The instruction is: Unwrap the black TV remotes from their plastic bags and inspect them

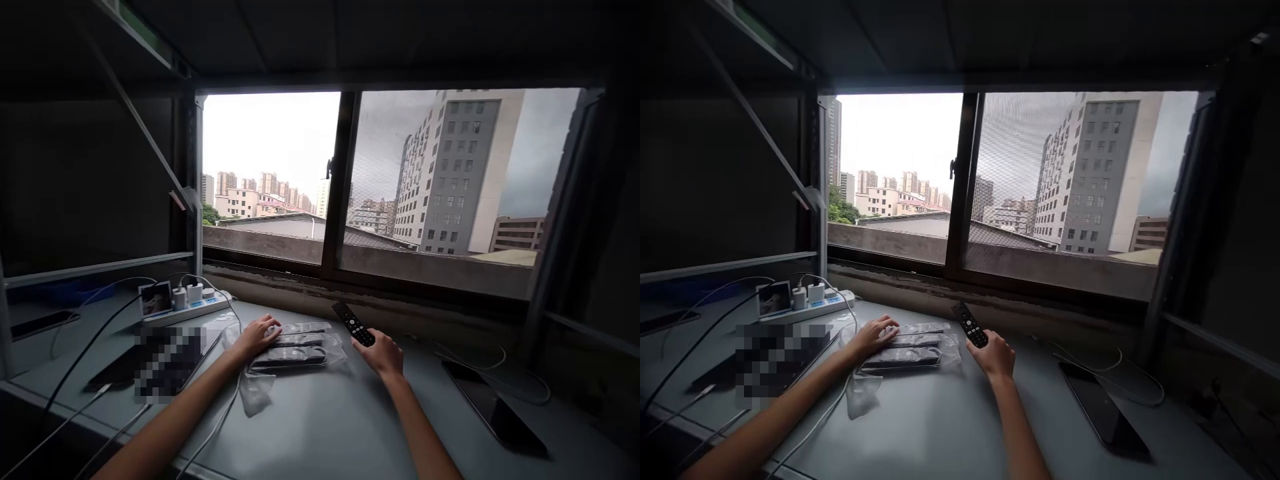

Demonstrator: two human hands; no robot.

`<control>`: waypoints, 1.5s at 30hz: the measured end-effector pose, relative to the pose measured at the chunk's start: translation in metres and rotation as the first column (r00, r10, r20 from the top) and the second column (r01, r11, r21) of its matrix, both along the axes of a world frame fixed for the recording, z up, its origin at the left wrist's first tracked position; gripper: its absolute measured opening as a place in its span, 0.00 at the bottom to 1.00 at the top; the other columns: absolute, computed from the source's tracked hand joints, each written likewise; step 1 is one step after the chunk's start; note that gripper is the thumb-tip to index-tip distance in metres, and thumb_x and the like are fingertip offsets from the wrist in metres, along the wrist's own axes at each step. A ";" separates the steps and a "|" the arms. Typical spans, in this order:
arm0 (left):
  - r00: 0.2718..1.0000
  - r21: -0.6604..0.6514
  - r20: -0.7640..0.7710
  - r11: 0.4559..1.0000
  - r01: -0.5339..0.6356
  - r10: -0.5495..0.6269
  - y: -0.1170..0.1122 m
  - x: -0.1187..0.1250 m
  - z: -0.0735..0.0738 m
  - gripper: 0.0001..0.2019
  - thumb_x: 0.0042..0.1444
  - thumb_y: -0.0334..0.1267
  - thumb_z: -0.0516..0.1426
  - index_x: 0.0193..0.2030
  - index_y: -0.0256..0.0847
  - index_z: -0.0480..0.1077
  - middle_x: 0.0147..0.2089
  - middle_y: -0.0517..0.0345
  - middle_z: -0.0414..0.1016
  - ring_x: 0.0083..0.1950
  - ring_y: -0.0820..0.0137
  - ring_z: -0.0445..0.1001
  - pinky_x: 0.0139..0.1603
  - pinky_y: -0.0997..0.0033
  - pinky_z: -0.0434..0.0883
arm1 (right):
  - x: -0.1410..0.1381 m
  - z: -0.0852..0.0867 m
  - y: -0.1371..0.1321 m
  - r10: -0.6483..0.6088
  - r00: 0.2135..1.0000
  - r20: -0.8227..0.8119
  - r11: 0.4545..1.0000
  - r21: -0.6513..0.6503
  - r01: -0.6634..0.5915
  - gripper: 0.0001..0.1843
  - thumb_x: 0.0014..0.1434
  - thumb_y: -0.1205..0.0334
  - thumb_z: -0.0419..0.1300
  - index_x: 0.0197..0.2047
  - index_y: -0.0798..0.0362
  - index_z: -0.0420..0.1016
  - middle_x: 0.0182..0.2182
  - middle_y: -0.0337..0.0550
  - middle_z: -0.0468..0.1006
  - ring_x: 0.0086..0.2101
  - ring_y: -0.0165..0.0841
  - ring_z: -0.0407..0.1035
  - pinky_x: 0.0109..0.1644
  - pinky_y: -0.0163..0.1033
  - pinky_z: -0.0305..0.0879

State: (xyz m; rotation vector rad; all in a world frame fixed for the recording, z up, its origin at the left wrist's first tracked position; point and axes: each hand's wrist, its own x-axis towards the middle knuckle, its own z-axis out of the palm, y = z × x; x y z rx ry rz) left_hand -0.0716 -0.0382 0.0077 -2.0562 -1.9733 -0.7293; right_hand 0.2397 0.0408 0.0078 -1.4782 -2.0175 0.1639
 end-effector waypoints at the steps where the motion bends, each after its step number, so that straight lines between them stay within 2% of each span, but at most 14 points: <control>1: 1.000 -0.012 -0.015 1.000 0.000 0.000 -0.001 0.001 0.000 0.15 0.57 0.45 0.46 0.40 0.45 0.71 0.43 0.57 0.72 0.45 0.66 0.71 0.48 0.70 0.62 | 0.001 -0.002 0.001 -0.004 1.000 0.019 1.000 -0.009 0.004 0.20 0.54 0.44 0.56 0.43 0.48 0.73 0.39 0.42 0.75 0.40 0.44 0.70 0.38 0.43 0.64; 7: 0.999 -0.072 -0.026 0.997 -0.026 0.024 -0.001 0.001 0.000 0.15 0.56 0.47 0.49 0.41 0.43 0.72 0.44 0.54 0.73 0.47 0.63 0.70 0.50 0.66 0.61 | -0.001 -0.008 0.004 -0.024 0.994 0.105 0.998 -0.052 0.030 0.24 0.53 0.43 0.56 0.48 0.49 0.73 0.40 0.43 0.75 0.41 0.45 0.69 0.41 0.44 0.65; 13: 0.997 -0.221 -0.059 0.973 -0.068 0.056 0.001 0.003 0.002 0.19 0.58 0.49 0.48 0.47 0.40 0.70 0.48 0.48 0.72 0.48 0.60 0.71 0.52 0.60 0.61 | -0.004 -0.005 -0.002 -0.056 0.979 0.196 0.994 -0.076 0.073 0.23 0.52 0.44 0.57 0.47 0.47 0.75 0.43 0.43 0.75 0.44 0.43 0.68 0.42 0.41 0.64; 19: 0.997 -0.224 -0.068 0.974 -0.036 0.022 -0.001 0.008 0.003 0.22 0.57 0.53 0.48 0.49 0.39 0.69 0.49 0.47 0.72 0.50 0.59 0.70 0.53 0.60 0.59 | -0.001 -0.005 0.002 -0.071 0.963 0.260 0.990 -0.104 0.101 0.24 0.51 0.43 0.58 0.47 0.47 0.75 0.42 0.44 0.75 0.44 0.43 0.68 0.44 0.41 0.63; 23: 1.000 -0.260 0.005 0.965 0.015 -0.014 -0.001 0.009 0.000 0.28 0.54 0.59 0.49 0.53 0.39 0.66 0.53 0.45 0.70 0.54 0.57 0.67 0.54 0.58 0.57 | 0.007 -0.012 0.010 -0.100 0.949 0.300 0.982 -0.123 0.142 0.24 0.52 0.43 0.58 0.47 0.48 0.75 0.42 0.45 0.74 0.45 0.43 0.67 0.45 0.41 0.63; 27: 0.998 -0.280 0.063 0.960 0.024 -0.006 0.001 0.007 -0.005 0.28 0.54 0.59 0.49 0.53 0.41 0.65 0.54 0.46 0.68 0.55 0.57 0.66 0.56 0.57 0.56 | 0.014 -0.018 0.016 -0.143 0.943 0.300 0.973 -0.131 0.189 0.22 0.53 0.45 0.58 0.46 0.49 0.75 0.43 0.45 0.74 0.45 0.42 0.67 0.44 0.41 0.63; 31: 0.998 -0.275 0.054 0.961 0.023 -0.009 0.002 0.005 -0.006 0.26 0.55 0.58 0.48 0.53 0.43 0.65 0.55 0.47 0.68 0.54 0.58 0.66 0.56 0.57 0.56 | 0.016 -0.014 0.015 -0.202 0.929 0.309 0.955 -0.149 0.257 0.20 0.54 0.49 0.58 0.47 0.51 0.75 0.43 0.47 0.73 0.45 0.41 0.67 0.44 0.40 0.63; 34: 0.999 -0.266 0.028 0.964 0.023 -0.016 0.001 0.006 -0.004 0.28 0.54 0.60 0.47 0.52 0.43 0.66 0.54 0.48 0.68 0.54 0.58 0.66 0.55 0.58 0.57 | 0.016 -0.008 0.012 -0.252 0.899 0.358 0.920 -0.198 0.337 0.19 0.54 0.51 0.58 0.44 0.55 0.75 0.41 0.52 0.74 0.43 0.43 0.68 0.41 0.40 0.63; 37: 1.000 -0.265 0.016 0.964 0.006 -0.002 0.001 0.007 -0.003 0.33 0.49 0.65 0.47 0.54 0.43 0.65 0.53 0.48 0.69 0.54 0.55 0.67 0.56 0.57 0.56 | 0.016 -0.005 0.010 -0.292 0.876 0.384 0.892 -0.221 0.394 0.18 0.55 0.54 0.59 0.41 0.61 0.76 0.39 0.58 0.73 0.42 0.47 0.68 0.40 0.43 0.63; 41: 0.998 -0.301 0.053 0.953 -0.004 0.021 0.005 0.008 -0.004 0.38 0.47 0.68 0.46 0.58 0.43 0.61 0.56 0.48 0.67 0.57 0.53 0.64 0.57 0.56 0.55 | 0.010 -0.009 0.012 -0.285 0.880 0.380 0.912 -0.176 0.371 0.19 0.56 0.58 0.60 0.46 0.62 0.73 0.43 0.59 0.71 0.45 0.48 0.65 0.45 0.46 0.61; 45: 0.998 -0.292 0.061 0.956 0.026 -0.009 0.009 0.004 -0.005 0.37 0.46 0.66 0.49 0.58 0.46 0.60 0.56 0.50 0.67 0.58 0.54 0.63 0.57 0.57 0.55 | 0.003 -0.010 0.014 -0.205 0.913 0.353 0.957 -0.121 0.262 0.18 0.58 0.60 0.59 0.51 0.57 0.70 0.46 0.52 0.69 0.47 0.42 0.63 0.49 0.43 0.58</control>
